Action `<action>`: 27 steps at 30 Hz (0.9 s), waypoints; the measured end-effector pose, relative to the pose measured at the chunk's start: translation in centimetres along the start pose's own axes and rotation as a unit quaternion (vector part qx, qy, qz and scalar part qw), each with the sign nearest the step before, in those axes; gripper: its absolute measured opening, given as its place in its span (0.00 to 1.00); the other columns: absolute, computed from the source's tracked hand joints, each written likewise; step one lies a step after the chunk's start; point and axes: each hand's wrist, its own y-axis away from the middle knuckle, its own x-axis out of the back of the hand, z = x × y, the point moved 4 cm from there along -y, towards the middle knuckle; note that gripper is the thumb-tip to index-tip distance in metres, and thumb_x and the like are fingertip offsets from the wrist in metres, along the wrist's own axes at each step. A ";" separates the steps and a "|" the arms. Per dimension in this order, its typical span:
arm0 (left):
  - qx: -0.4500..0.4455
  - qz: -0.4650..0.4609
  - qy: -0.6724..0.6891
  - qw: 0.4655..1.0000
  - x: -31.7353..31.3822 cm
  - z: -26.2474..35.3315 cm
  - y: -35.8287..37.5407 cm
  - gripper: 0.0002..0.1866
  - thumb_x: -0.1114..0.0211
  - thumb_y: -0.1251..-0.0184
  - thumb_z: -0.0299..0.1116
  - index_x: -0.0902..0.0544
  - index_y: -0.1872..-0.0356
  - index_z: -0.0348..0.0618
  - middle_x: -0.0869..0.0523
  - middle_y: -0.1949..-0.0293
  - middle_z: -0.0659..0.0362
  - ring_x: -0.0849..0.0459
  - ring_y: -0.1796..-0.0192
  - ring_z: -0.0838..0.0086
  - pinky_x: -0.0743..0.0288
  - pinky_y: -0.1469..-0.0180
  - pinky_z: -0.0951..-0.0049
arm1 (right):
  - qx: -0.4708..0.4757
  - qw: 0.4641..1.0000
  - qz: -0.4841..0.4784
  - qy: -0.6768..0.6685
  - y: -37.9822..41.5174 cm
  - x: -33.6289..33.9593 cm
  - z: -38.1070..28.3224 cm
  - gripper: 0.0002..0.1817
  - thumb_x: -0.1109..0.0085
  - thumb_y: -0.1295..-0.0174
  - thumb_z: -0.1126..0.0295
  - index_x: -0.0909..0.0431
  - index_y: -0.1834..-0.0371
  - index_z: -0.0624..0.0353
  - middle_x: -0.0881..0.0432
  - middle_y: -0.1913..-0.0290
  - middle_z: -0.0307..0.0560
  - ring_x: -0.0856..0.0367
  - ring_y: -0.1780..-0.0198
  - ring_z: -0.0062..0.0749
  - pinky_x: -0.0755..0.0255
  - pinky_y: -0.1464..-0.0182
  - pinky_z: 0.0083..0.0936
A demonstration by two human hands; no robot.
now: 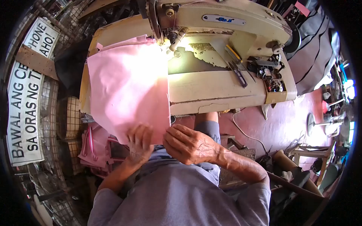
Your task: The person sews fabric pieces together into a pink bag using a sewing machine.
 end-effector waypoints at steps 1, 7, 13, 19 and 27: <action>0.037 0.007 -0.051 0.998 -0.2 -0.7 -0.2 0.19 0.40 0.26 0.27 0.20 0.36 0.41 0.19 0.36 0.50 0.21 0.35 0.51 0.30 0.32 0.46 | -0.010 1.000 0.009 -0.002 -0.1 0.0 0.1 0.20 0.35 0.52 0.69 0.14 0.56 0.68 0.13 0.50 0.56 0.13 0.45 0.47 0.16 0.39 0.40; -0.005 0.040 -0.200 0.979 2.9 -6.5 -2.5 0.13 0.40 0.20 0.34 0.12 0.43 0.49 0.15 0.35 0.63 0.23 0.26 0.56 0.38 0.26 0.42 | -0.063 0.994 0.059 -0.061 0.3 -2.0 -0.3 0.22 0.35 0.48 0.69 0.16 0.49 0.68 0.14 0.49 0.57 0.13 0.44 0.48 0.15 0.40 0.40; -0.064 -0.226 -0.117 0.965 4.6 -6.0 -4.5 0.23 0.36 0.34 0.29 0.19 0.38 0.37 0.20 0.35 0.47 0.25 0.28 0.53 0.34 0.25 0.46 | -0.135 0.978 0.065 -0.145 2.2 -5.0 -0.4 0.27 0.36 0.47 0.72 0.19 0.41 0.69 0.16 0.43 0.59 0.14 0.39 0.51 0.16 0.38 0.42; -0.010 -0.226 0.120 0.967 4.0 -6.6 -10.3 0.28 0.28 0.35 0.41 0.20 0.36 0.39 0.23 0.32 0.48 0.30 0.25 0.50 0.38 0.22 0.46 | -0.156 0.968 0.074 -0.181 3.1 -5.8 -0.2 0.26 0.35 0.47 0.75 0.19 0.41 0.69 0.16 0.41 0.60 0.15 0.37 0.52 0.15 0.38 0.42; -0.072 -0.126 0.057 0.988 -3.6 -8.6 -13.7 0.29 0.29 0.36 0.44 0.19 0.37 0.41 0.24 0.31 0.52 0.30 0.25 0.53 0.39 0.22 0.47 | -0.172 0.960 0.074 -0.207 2.6 -5.5 0.0 0.24 0.35 0.48 0.78 0.17 0.44 0.71 0.15 0.43 0.61 0.14 0.38 0.52 0.15 0.38 0.41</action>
